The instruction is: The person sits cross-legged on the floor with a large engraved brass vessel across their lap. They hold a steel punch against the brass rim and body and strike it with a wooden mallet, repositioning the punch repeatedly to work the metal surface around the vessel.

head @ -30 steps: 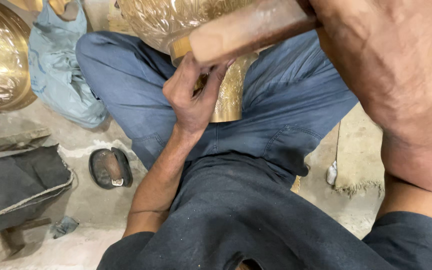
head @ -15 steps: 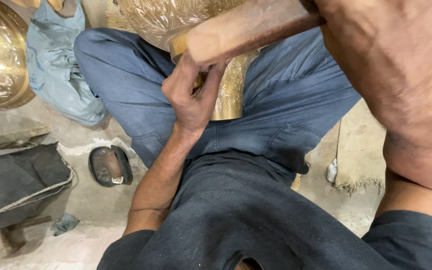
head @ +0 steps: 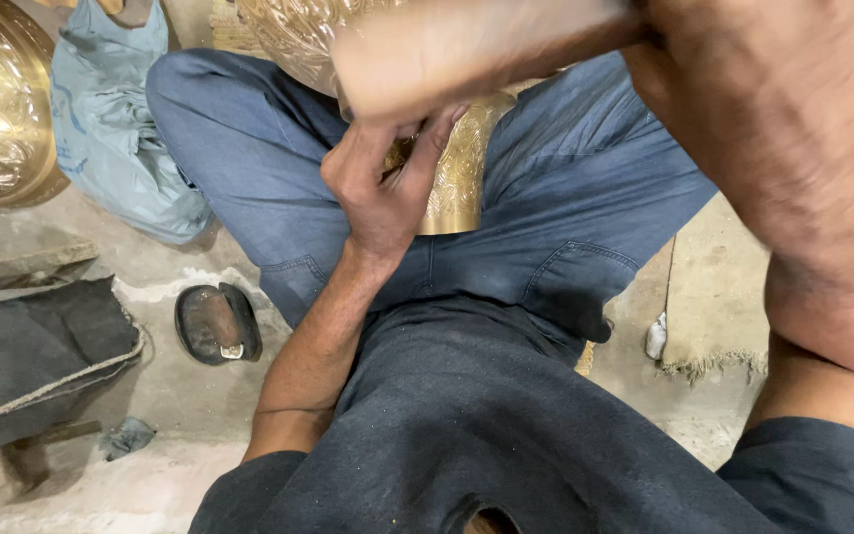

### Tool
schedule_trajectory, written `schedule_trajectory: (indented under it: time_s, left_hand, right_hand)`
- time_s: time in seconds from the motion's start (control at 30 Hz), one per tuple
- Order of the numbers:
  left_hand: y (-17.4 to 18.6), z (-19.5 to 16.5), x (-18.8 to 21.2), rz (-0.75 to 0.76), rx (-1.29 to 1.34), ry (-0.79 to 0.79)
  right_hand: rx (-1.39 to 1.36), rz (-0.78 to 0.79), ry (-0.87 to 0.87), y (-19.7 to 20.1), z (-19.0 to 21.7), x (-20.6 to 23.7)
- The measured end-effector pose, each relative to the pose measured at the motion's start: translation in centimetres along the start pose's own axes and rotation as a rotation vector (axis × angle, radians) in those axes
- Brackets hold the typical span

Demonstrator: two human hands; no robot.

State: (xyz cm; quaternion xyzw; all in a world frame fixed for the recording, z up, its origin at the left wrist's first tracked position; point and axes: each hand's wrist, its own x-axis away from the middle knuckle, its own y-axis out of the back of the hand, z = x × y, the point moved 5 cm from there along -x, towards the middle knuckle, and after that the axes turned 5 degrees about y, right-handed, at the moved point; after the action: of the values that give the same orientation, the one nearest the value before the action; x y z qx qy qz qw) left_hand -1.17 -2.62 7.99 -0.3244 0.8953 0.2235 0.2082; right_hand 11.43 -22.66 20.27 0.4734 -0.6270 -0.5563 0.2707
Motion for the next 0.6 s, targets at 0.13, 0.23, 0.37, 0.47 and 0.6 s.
schedule_trajectory:
  time_s: [0.13,0.23,0.37,0.47,0.6]
  left_hand:
    - [0.04,0.00,0.06,-0.022,-0.019,0.011]
    - [0.21,-0.11,0.16,0.009,-0.039,0.012]
    - [0.31,-0.31,0.06,0.006,-0.024,0.039]
    - [0.13,-0.58,-0.32,-0.006,0.016,0.017]
    - [0.16,-0.60,-0.34,-0.014,0.031,0.037]
  right_hand:
    - [0.003,-0.001,0.004,0.09,-0.05,-0.04]
    - [0.014,0.012,0.004,0.08,0.06,0.21]
    - [0.032,0.026,-0.003,-0.07,0.09,0.37]
    - [-0.026,0.003,-0.001,-0.11,0.05,0.23]
    - [-0.016,-0.001,0.010,-0.12,0.08,0.09]
